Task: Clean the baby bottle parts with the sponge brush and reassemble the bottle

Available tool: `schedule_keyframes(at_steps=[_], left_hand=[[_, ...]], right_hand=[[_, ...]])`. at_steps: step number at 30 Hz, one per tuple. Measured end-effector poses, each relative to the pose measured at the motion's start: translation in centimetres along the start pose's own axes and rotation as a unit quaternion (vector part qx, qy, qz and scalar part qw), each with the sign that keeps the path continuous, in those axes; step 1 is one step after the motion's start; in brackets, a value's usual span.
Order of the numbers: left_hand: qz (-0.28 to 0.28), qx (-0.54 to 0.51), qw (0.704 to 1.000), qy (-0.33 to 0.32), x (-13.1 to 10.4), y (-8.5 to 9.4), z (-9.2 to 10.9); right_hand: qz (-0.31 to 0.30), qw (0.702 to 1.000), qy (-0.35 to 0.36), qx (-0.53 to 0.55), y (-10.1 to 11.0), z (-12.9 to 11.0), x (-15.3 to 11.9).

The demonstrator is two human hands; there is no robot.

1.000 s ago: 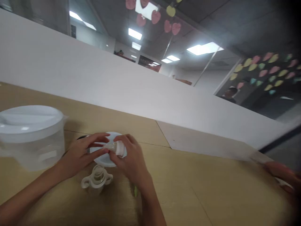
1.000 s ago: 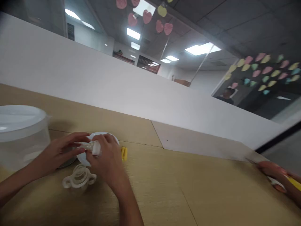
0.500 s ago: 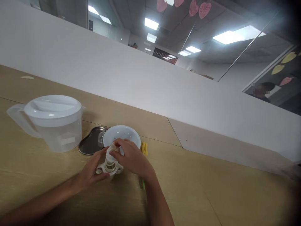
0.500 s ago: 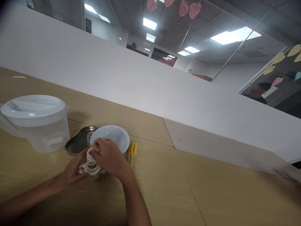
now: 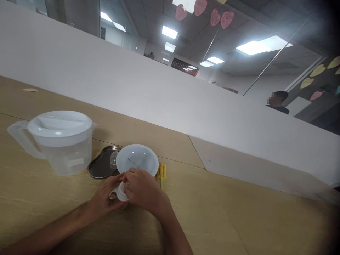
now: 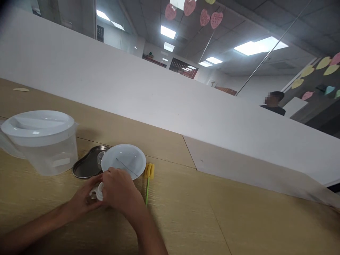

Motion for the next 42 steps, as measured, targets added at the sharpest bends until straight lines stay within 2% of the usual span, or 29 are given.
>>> schedule_keyframes(at_steps=[3, 6, 11, 14, 16, 18, 20, 23, 27, 30, 33, 36, 38, 42], left_hand=[[0.003, 0.000, 1.000, -0.004, 0.0, -0.2, -0.1], [0.008, -0.004, 1.000, -0.003, 0.0, -0.3, 0.0], [0.017, -0.030, 0.998, 0.048, -0.1, -0.6, -0.5], [0.000, -0.034, 0.998, 0.061, 0.1, -0.5, -0.6], [-0.015, -0.038, 0.997, 0.057, 0.3, -0.3, -0.3], [-0.024, -0.038, 0.998, 0.038, 0.7, 0.0, 0.1], [-0.025, -0.027, 0.999, 0.009, 0.9, 0.3, 0.4], [-0.012, -0.014, 1.000, -0.020, 1.0, 0.2, 0.3], [-0.003, -0.021, 1.000, 0.011, 0.6, -0.2, -0.3], [-0.018, -0.029, 0.999, 0.026, 0.6, -0.3, -0.3], [-0.022, -0.032, 0.999, 0.007, 0.8, 0.0, -0.1], [-0.007, -0.051, 0.999, -0.011, 0.9, -0.1, -0.3], [0.009, -0.074, 0.997, -0.003, 0.8, -0.4, -0.6], [0.009, -0.107, 0.994, 0.020, 0.6, -1.1, -1.3]], right_hand=[[-0.004, 0.998, -0.033, -0.045, 0.0, -1.0, 0.4], [-0.024, 0.992, -0.104, -0.063, -0.6, -1.5, 1.4], [-0.033, 0.982, -0.176, -0.054, -2.0, -1.2, 3.1], [-0.018, 0.983, -0.176, -0.037, -1.4, -1.1, 2.4], [-0.020, 0.989, -0.146, -0.019, -0.5, -1.0, 1.4], [-0.038, 0.993, -0.106, -0.025, 0.2, -1.0, 0.5], [-0.057, 0.992, -0.099, -0.048, 0.5, -1.0, 0.3], [-0.064, 0.985, -0.145, -0.072, 0.0, -1.0, 1.1], [-0.053, 0.976, -0.193, -0.081, -0.7, -1.3, 2.5], [-0.059, 0.972, -0.219, -0.067, -0.2, -1.3, 2.2], [-0.052, 0.969, -0.231, -0.068, 0.2, -1.1, 1.3], [-0.045, 0.988, -0.128, -0.073, -0.5, -1.3, 1.0], [-0.046, 0.990, -0.098, -0.085, -1.4, -1.6, 1.4], [-0.040, 0.975, -0.191, -0.100, -2.9, -1.7, 3.2]])
Point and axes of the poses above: each hand's wrist, its own x-axis towards the middle knuckle, its own y-axis out of the back of the hand, z = x × y, the point moved 1 cm from there along x, towards the middle knuckle, and after that the axes turned 6 degrees about y, right-handed, at the moved point
